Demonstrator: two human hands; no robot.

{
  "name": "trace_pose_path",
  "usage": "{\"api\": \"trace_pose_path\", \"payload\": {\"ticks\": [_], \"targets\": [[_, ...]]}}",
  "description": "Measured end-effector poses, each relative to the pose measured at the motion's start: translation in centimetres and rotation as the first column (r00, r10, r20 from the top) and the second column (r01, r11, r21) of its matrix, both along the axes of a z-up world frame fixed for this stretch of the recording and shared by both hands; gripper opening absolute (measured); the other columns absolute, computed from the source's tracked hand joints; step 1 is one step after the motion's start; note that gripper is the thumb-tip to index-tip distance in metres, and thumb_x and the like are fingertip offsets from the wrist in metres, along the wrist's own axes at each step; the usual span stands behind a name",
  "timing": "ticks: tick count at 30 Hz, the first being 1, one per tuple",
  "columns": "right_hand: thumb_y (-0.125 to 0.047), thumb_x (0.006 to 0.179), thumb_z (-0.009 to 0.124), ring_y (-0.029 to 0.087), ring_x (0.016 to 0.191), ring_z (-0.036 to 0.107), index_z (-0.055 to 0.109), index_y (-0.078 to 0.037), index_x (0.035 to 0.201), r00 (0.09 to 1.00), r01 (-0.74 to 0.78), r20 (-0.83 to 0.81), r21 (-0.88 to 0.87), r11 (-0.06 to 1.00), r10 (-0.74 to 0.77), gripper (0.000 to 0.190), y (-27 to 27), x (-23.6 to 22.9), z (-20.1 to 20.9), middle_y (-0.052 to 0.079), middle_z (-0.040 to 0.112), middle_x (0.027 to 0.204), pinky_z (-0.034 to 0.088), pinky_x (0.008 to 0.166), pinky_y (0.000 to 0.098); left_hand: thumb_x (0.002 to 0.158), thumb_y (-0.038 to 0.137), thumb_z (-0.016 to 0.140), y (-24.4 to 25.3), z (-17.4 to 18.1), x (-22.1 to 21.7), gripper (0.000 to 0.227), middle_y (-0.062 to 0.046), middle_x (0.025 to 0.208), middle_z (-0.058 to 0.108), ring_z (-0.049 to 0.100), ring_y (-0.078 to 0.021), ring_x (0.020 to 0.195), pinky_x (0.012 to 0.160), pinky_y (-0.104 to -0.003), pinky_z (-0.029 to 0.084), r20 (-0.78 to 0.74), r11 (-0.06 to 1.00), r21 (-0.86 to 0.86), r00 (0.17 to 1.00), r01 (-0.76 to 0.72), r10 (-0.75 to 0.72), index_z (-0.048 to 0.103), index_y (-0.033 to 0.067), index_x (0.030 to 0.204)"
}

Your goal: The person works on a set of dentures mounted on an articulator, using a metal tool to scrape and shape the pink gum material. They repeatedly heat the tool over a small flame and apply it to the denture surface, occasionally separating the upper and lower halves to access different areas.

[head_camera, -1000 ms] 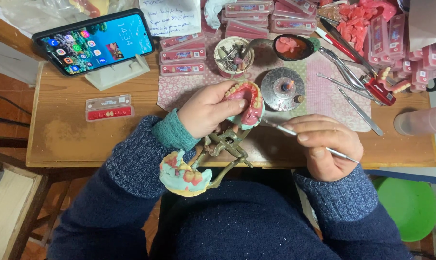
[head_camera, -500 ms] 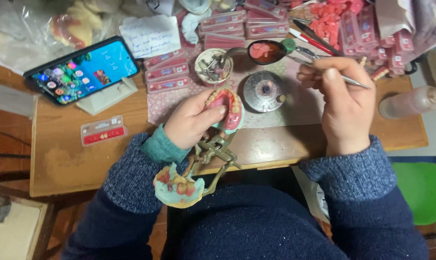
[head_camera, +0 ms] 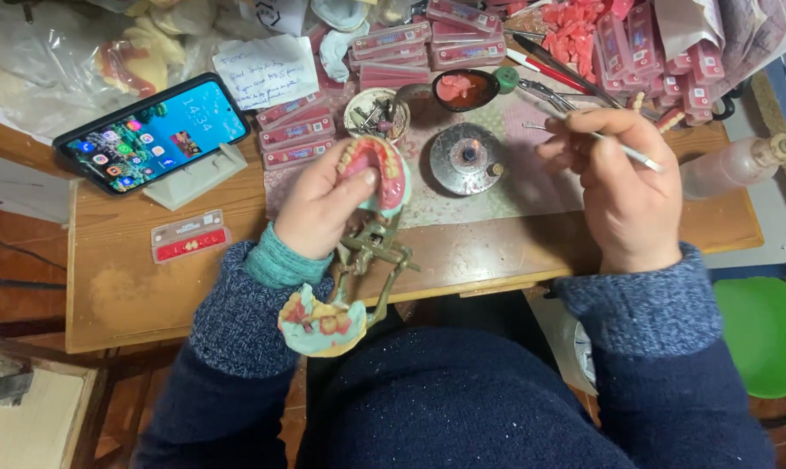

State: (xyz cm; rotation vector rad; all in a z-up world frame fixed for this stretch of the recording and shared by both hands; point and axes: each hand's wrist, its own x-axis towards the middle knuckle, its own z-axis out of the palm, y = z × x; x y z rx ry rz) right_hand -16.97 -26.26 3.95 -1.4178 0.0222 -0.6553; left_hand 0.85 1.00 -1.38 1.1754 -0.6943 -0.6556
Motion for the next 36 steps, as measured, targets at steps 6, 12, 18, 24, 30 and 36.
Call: {"api": "trace_pose_path", "payload": {"ticks": [6,12,18,24,30,36], "targets": [[0.004,0.079,0.068,0.015,0.09,0.069,0.065,-0.003,0.123,0.93,-0.177,-0.296,0.165,0.97,0.22,0.044,-2.2,-1.6,-1.3,0.004,0.071,0.109,0.057,0.083,0.0291,0.107,0.011,0.058,1.9,2.0,-0.4,0.03,-0.001,0.116,0.068,0.064,-0.0086,0.103,0.094,-0.027,0.055,0.112,0.968,-0.054,0.962,-0.244,0.248,0.057,0.0004,0.135],[-0.006,0.099,0.075,0.021,0.083,0.061,0.074,-0.006,0.112,0.799,0.043,-0.39,-0.722,0.691,-0.457,0.013,-2.2,-1.0,-5.1,0.01,0.068,0.092,0.051,0.078,0.0333,0.107,0.015,0.06,6.1,4.6,-1.4,0.027,0.0,0.102,0.066,0.051,-0.0073,0.075,0.062,-0.023,0.042,0.098,0.817,0.047,0.816,-0.575,0.569,0.061,0.0041,0.132],[0.004,0.093,0.073,0.034,0.11,0.064,0.073,-0.003,0.106,0.941,0.162,0.069,-0.951,0.263,-0.331,0.015,-0.3,-1.0,-3.4,0.013,0.073,0.11,0.052,0.099,0.0445,0.109,0.017,0.055,12.5,4.1,-0.2,0.021,0.0,0.112,0.069,0.065,-0.0076,0.095,0.079,-0.023,0.057,0.12,0.743,-0.171,0.735,-0.647,0.667,0.061,0.0067,0.126],[0.0,0.099,0.072,0.028,0.104,0.066,0.072,-0.008,0.109,0.986,0.011,-0.053,-0.921,0.39,-0.155,0.012,5.5,-0.3,-1.8,0.009,0.072,0.108,0.051,0.095,0.0377,0.111,0.014,0.058,18.4,1.3,0.1,0.024,-0.005,0.115,0.068,0.067,-0.012,0.093,0.07,-0.025,0.054,-0.065,0.533,-0.196,0.553,-0.823,0.831,0.057,0.0042,0.133],[-0.009,0.083,0.076,0.033,0.09,0.066,0.073,-0.007,0.1,0.95,-0.294,-0.255,-0.924,0.243,0.179,0.017,14.6,5.7,0.7,0.011,0.072,0.091,0.054,0.082,0.0428,0.107,0.017,0.058,20.9,0.7,-0.4,0.027,-0.005,0.11,0.069,0.065,-0.0122,0.086,0.063,-0.022,0.048,0.014,0.451,-0.13,0.453,-0.883,0.891,0.057,0.0042,0.131],[-0.019,0.091,0.072,0.033,0.086,0.071,0.075,-0.01,0.102,0.902,-0.391,-0.317,-0.888,0.243,0.293,0.014,20.8,13.6,-2.8,0.012,0.076,0.097,0.056,0.076,0.0437,0.108,0.01,0.06,21.5,-2.1,1.0,0.032,-0.008,0.124,0.066,0.065,-0.0154,0.111,0.104,-0.029,0.055,0.052,0.428,-0.253,0.43,-0.868,0.902,0.053,0.0006,0.138]]}}
